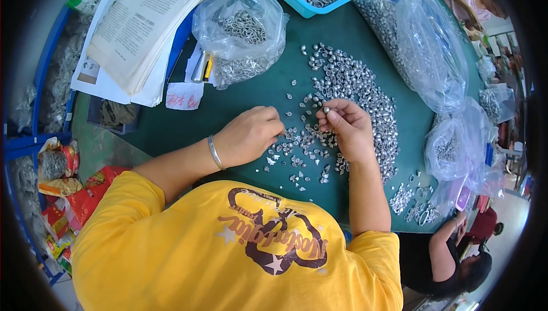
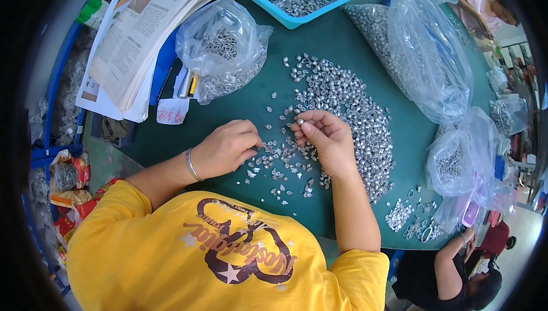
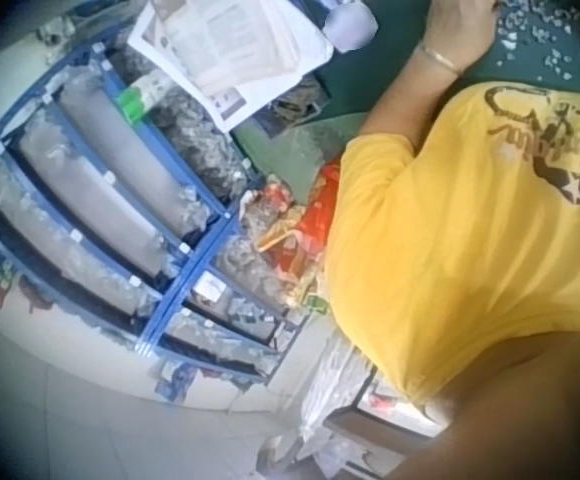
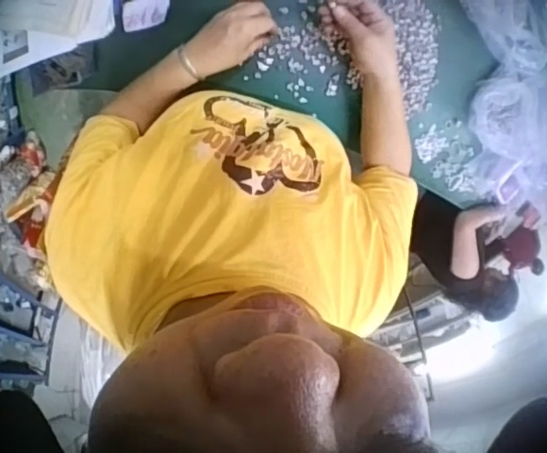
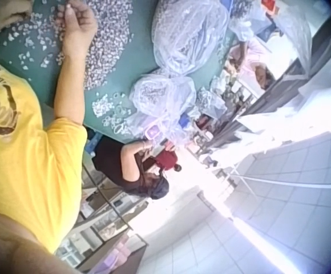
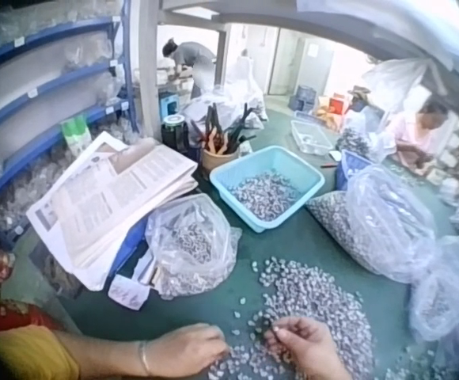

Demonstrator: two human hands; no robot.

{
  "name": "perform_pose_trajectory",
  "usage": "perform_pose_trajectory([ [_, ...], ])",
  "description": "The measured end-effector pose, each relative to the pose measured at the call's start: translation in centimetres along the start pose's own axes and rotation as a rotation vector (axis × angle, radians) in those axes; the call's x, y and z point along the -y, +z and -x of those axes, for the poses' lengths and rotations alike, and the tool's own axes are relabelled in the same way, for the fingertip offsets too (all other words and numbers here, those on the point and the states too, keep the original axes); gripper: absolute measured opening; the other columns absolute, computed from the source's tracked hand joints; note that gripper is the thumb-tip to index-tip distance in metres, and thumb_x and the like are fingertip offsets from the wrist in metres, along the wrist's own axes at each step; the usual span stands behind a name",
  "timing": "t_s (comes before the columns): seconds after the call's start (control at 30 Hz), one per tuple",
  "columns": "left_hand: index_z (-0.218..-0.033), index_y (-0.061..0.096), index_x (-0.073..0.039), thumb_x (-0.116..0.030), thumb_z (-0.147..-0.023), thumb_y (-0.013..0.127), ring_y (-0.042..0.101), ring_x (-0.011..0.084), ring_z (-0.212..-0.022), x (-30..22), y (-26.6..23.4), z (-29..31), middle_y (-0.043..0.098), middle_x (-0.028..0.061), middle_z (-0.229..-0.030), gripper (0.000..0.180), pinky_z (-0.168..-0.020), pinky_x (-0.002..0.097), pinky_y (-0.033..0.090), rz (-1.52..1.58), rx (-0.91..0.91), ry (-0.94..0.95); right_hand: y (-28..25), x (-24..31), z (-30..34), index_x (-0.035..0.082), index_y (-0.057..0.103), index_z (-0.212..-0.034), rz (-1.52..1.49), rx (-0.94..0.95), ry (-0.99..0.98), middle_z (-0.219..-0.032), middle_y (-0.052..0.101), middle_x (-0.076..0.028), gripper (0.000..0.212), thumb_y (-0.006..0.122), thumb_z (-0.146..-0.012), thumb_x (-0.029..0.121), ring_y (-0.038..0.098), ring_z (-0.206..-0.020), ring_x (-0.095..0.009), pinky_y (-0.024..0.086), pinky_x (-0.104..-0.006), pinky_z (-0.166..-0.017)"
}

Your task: The person sorts small metal components from a pile on a workbench by hand, placing selected items into plastic bags and a tray.

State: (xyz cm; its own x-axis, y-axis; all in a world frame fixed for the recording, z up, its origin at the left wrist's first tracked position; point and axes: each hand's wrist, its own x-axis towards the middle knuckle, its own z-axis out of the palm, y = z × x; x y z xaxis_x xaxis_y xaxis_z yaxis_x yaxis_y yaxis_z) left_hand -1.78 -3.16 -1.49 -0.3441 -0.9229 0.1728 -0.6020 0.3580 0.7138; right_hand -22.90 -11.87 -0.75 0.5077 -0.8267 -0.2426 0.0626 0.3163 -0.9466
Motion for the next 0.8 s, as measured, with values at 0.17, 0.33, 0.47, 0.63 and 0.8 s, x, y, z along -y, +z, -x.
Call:
perform_pose_trajectory([
  [0.17,-0.079,0.059,-0.001,0.001,-0.069,0.065,0.055,0.0255,-0.081,0.2,0.1,-0.1,0.055,0.0097,-0.083,0.012,-0.072,0.0307,0.045,-0.055,-0.012,-0.008,-0.3,0.9,-0.8,-0.003,0.055,-0.088,-0.491,0.057,0.062,-0.084,0.06,-0.013,0.012,0.05,-0.077,-0.001,0.059,-0.073,-0.019,0.048,-0.025,-0.05],
  [0.33,-0.082,0.059,0.001,0.001,-0.077,0.061,0.061,0.0177,-0.074,-0.4,-0.6,-1.2,0.061,0.0092,-0.082,0.006,-0.067,0.0248,0.049,0.61,-0.098,-0.311,1.5,0.6,-2.9,0.003,0.063,-0.089,0.953,-0.044,-0.442,-0.078,0.055,-0.014,0.015,0.06,-0.074,0.003,0.056,-0.069,-0.028,0.046,-0.0328,-0.063],
  [0.47,-0.092,0.06,0.002,0.002,-0.081,0.057,0.063,0.0141,-0.076,-0.5,-1.1,-1.4,0.063,0.01,-0.085,0.011,-0.07,0.0227,0.051,1.0,-0.123,-0.573,2.4,0.4,-3.0,0.002,0.061,-0.087,1.183,-0.066,-0.464,-0.083,0.053,-0.014,0.015,0.061,-0.072,0.0,0.056,-0.072,-0.031,0.047,-0.0357,-0.065],
  [0.63,-0.093,0.061,0.002,0.004,-0.078,0.059,0.063,0.015,-0.079,-0.4,-0.8,-1.2,0.063,0.0096,-0.087,0.016,-0.072,0.0225,0.051,0.987,-0.157,-0.558,1.6,-0.1,-2.2,0.001,0.059,-0.087,0.684,-0.025,-0.326,-0.082,0.055,-0.006,0.015,0.061,-0.073,-0.004,0.053,-0.063,-0.016,0.043,-0.0246,-0.058],
  [0.8,-0.093,0.06,0.001,0.006,-0.077,0.058,0.062,0.0147,-0.08,-0.6,-0.5,-1.3,0.063,0.0096,-0.088,0.017,-0.073,0.0229,0.05,1.059,-0.143,-0.551,1.0,0.2,0.0,0.0,0.057,-0.093,0.08,0.066,-0.01,-0.083,0.054,-0.003,0.021,0.059,-0.073,-0.007,0.044,-0.057,-0.006,0.034,-0.0177,-0.05],
])
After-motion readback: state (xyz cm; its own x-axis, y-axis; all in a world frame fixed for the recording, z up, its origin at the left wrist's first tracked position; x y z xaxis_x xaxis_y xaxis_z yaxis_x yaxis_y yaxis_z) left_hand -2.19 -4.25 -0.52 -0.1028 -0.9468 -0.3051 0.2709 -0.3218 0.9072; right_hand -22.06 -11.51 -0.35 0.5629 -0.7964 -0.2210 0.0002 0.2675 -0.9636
